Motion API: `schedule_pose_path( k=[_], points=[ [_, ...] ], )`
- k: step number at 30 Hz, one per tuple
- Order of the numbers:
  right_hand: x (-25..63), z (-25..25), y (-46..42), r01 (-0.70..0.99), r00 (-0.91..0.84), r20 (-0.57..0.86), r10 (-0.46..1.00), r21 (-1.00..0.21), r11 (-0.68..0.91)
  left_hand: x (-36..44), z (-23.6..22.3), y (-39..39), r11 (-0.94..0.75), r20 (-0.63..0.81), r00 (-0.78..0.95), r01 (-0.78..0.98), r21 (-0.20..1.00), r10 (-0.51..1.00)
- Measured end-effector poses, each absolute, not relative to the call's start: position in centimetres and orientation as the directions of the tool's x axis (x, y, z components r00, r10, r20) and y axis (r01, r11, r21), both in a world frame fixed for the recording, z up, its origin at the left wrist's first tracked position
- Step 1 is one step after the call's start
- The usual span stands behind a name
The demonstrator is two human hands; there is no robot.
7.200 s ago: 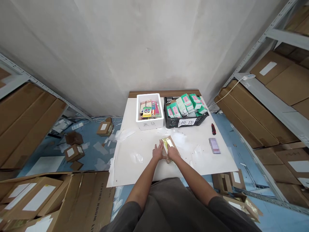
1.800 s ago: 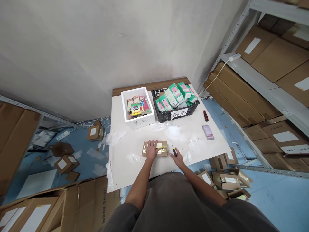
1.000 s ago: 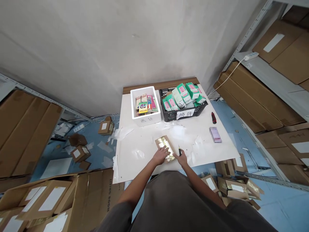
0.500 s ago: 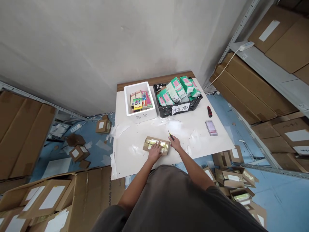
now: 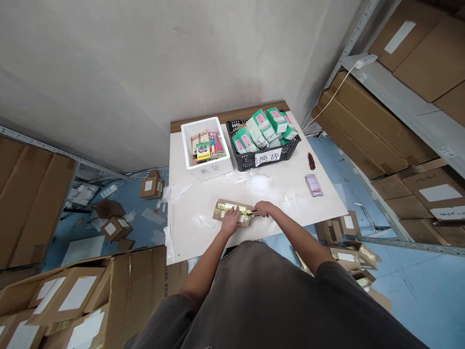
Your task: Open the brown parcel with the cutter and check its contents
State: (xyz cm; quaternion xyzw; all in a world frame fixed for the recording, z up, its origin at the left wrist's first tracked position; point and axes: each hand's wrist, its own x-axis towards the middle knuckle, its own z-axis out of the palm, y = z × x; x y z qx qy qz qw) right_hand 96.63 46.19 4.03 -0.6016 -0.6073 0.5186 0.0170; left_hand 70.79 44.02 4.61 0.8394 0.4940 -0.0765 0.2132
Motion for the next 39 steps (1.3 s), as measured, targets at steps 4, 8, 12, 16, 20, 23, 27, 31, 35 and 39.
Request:
schedule_pose_path(
  k=[4,8,12,16,20,23,27,31,35,39],
  points=[
    [96.9,3.8,45.2,0.677,-0.275,-0.568,0.776,-0.687,-0.263,71.0,4.7,44.2,-0.414,-0.359,0.491,0.868,0.273,0.794],
    [97.0,3.7,43.2,0.656,-0.276,-0.573,0.772,-0.699,-0.284,71.0,4.4,44.2,-0.392,-0.374,0.475,0.877,0.278,0.796],
    [94.8,3.0,39.2,0.522,-0.219,-0.588,0.779,-0.745,-0.415,70.9,4.1,44.1,-0.384,-0.355,0.476,0.873,0.301,0.805],
    [91.5,2.2,35.5,0.471,-0.003,-0.536,0.844,-0.745,-0.471,71.2,4.2,44.1,-0.352,-0.364,0.446,0.887,0.298,0.817],
    [91.9,2.4,35.1,0.424,0.050,-0.560,0.827,-0.738,-0.525,71.5,4.9,44.9,-0.339,-0.368,0.433,0.894,0.294,0.823],
    [94.2,2.7,35.9,0.350,0.084,-0.570,0.817,-0.751,-0.560,71.2,5.1,46.0,-0.316,-0.337,0.413,0.898,0.306,0.846],
    [95.7,2.8,36.4,0.310,0.107,-0.565,0.818,-0.762,-0.568,70.7,4.3,47.9,-0.326,-0.370,0.391,0.918,0.227,0.843],
    [95.0,2.4,36.4,0.396,0.093,-0.532,0.841,-0.756,-0.522,70.6,3.0,48.9,-0.280,-0.436,0.336,0.941,0.189,0.835],
    [94.7,1.9,36.0,0.583,-0.007,-0.399,0.917,-0.747,-0.321,70.5,2.2,48.8,-0.306,-0.357,0.364,0.928,0.211,0.860],
    [95.7,1.7,35.8,0.737,-0.167,-0.285,0.944,-0.672,-0.073,70.1,2.0,48.1,-0.369,-0.251,0.425,0.898,0.241,0.870]
  ],
)
